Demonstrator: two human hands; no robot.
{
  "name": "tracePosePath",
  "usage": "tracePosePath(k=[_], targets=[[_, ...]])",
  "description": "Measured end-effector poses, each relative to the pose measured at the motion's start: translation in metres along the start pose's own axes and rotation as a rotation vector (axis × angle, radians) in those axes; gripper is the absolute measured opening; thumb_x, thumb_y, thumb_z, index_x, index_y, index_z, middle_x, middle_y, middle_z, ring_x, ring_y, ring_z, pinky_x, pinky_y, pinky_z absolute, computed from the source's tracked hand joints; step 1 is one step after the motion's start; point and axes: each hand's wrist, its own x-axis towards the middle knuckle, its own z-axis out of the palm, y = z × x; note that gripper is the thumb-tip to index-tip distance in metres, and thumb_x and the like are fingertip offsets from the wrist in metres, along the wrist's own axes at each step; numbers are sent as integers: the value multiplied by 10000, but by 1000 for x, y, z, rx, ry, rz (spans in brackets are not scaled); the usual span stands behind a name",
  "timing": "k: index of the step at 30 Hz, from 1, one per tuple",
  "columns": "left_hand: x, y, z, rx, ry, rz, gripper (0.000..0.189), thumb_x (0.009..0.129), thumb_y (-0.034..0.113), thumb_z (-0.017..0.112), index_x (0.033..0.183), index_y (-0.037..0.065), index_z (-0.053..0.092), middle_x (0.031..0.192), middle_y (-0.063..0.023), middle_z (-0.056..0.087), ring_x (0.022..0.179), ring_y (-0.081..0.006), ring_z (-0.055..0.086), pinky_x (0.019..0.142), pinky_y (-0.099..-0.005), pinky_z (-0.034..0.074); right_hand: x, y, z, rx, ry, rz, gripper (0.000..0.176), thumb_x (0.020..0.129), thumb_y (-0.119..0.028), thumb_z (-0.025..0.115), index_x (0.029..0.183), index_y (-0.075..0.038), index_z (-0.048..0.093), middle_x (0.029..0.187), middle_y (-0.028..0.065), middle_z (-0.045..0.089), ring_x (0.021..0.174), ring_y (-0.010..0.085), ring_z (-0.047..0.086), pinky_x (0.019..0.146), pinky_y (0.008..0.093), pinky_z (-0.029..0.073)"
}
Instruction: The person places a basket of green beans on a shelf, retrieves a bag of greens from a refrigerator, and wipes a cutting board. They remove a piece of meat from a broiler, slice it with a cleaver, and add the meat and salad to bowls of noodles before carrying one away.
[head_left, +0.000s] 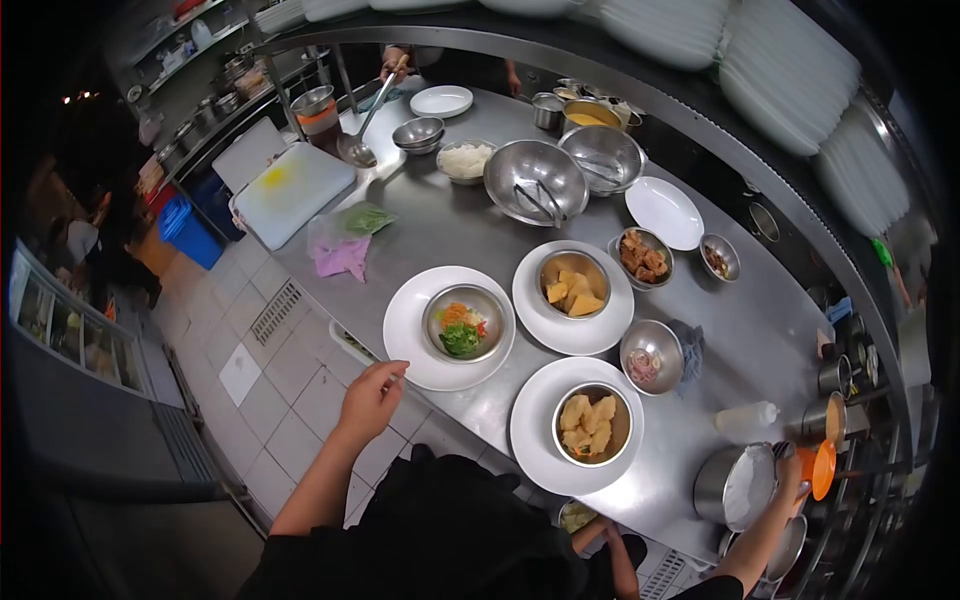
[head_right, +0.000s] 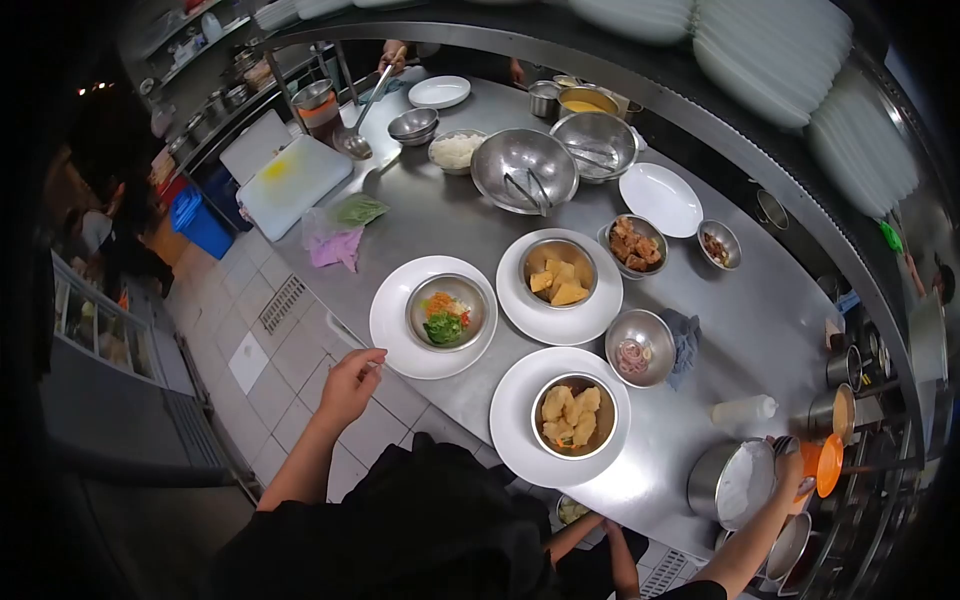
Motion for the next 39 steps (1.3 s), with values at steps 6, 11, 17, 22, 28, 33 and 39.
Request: tracePosePath(k=[6,11,17,22,28,33,39], targets=[[-14,-9,-9,15,45,-32,272,835,42,557,1101,61,611,986,-114,621,775,-219,618,668,-302,509,16,4,-1,-221,-41,-47,513,873,-449,485,1083,9,585,1001,293,614,974,439,585,843,500,464],[-23,-18,-17,33,67,-32,266,836,43,565,1098,59,610,985,-110,624,768,-216,618,661,-300,508,97,187,105,-178,522,141,445,957,-364,407,1135,5,579,1034,232,646,939,393,630,792,461,509],[-21,-42,-38,42,97,-37,266,837,6,559,1098,39,600,982,-88,610,735,-159,591,662,-275,497,18,146,1,905,665,1005,484,943,-386,445,1241,-13,524,1180,197,578,1095,359,549,932,424,440],[-10,-100,-65,-52,102,-23,240,864,10,543,1099,26,594,973,-99,613,720,-154,611,641,-261,495,-23,111,-17,1899,751,558,459,963,-355,440,1289,-34,481,1309,147,502,1179,296,502,981,407,407],[19,-188,-127,-129,84,-52,236,877,17,539,1107,21,591,955,-87,612,722,-142,615,649,-248,499,-174,-226,-113,2181,264,-29,452,919,-339,534,1270,-59,479,1341,93,444,1242,251,404,1062,439,289],[39,-257,-184,-291,62,-111,229,853,40,558,1077,34,608,936,-76,629,713,-148,611,637,-262,485,-276,-492,-113,1495,61,-313,225,894,-182,592,1055,-25,580,962,24,569,887,138,531,814,293,426],[67,-273,-233,-396,-5,-125,231,861,68,568,1087,44,614,927,-67,636,752,-148,611,664,-261,485,-316,-757,-92,786,228,-883,154,833,-182,644,833,-28,632,812,139,612,758,317,584,704,388,447]])
